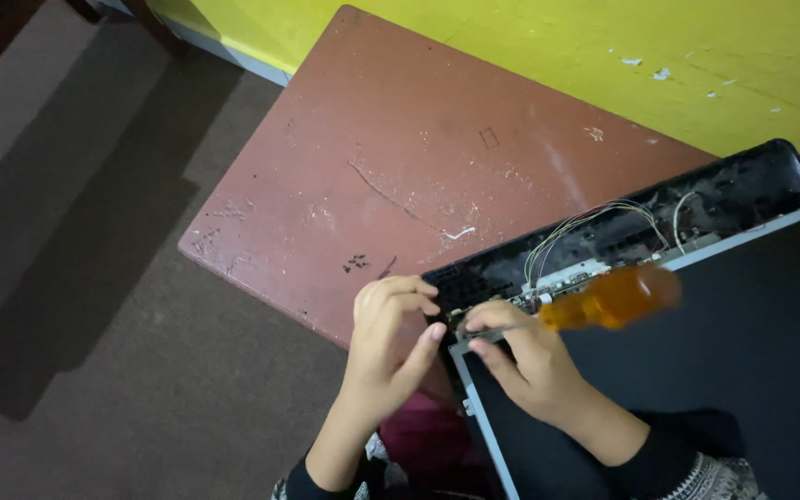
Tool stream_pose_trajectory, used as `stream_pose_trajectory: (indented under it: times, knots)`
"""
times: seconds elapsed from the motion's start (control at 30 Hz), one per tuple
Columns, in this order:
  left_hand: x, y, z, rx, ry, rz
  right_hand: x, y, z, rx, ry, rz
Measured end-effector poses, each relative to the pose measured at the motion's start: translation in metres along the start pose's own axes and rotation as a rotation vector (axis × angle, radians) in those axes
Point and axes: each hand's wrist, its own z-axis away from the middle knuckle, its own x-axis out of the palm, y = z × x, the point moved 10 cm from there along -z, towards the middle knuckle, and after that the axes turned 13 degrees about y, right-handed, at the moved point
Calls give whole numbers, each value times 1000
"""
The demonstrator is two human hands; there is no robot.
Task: Removing the front bezel and unscrewing the internal display panel from a monitor for repair.
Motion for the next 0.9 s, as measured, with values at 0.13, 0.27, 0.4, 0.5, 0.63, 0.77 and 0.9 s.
stream_pose_trajectory:
  times: [0.13, 0.27, 0.4, 0.5, 0.63, 0.77, 0.9]
  knots:
    - [14, -9, 16, 69, -71, -201, -15, -25, -1, -211, 151, 163]
    - [22, -6, 27, 142, -102, -279, -16, -15, 14, -187, 159, 156]
    - [29, -7, 27, 140, -151, -296, -10, -23, 11, -89, 37, 159]
    - [26, -1, 23, 181, -115, -278, -10, 0, 8, 227, 9, -13]
    - [26, 12, 18, 303, -113, -385, -15, 2, 5, 6, 91, 148]
    - [29, 9, 20, 307, -140, -430, -18, 14, 16, 53, 159, 231]
    - [32, 12, 18, 305, -147, -441, -19, 1, 14, 81, 117, 181]
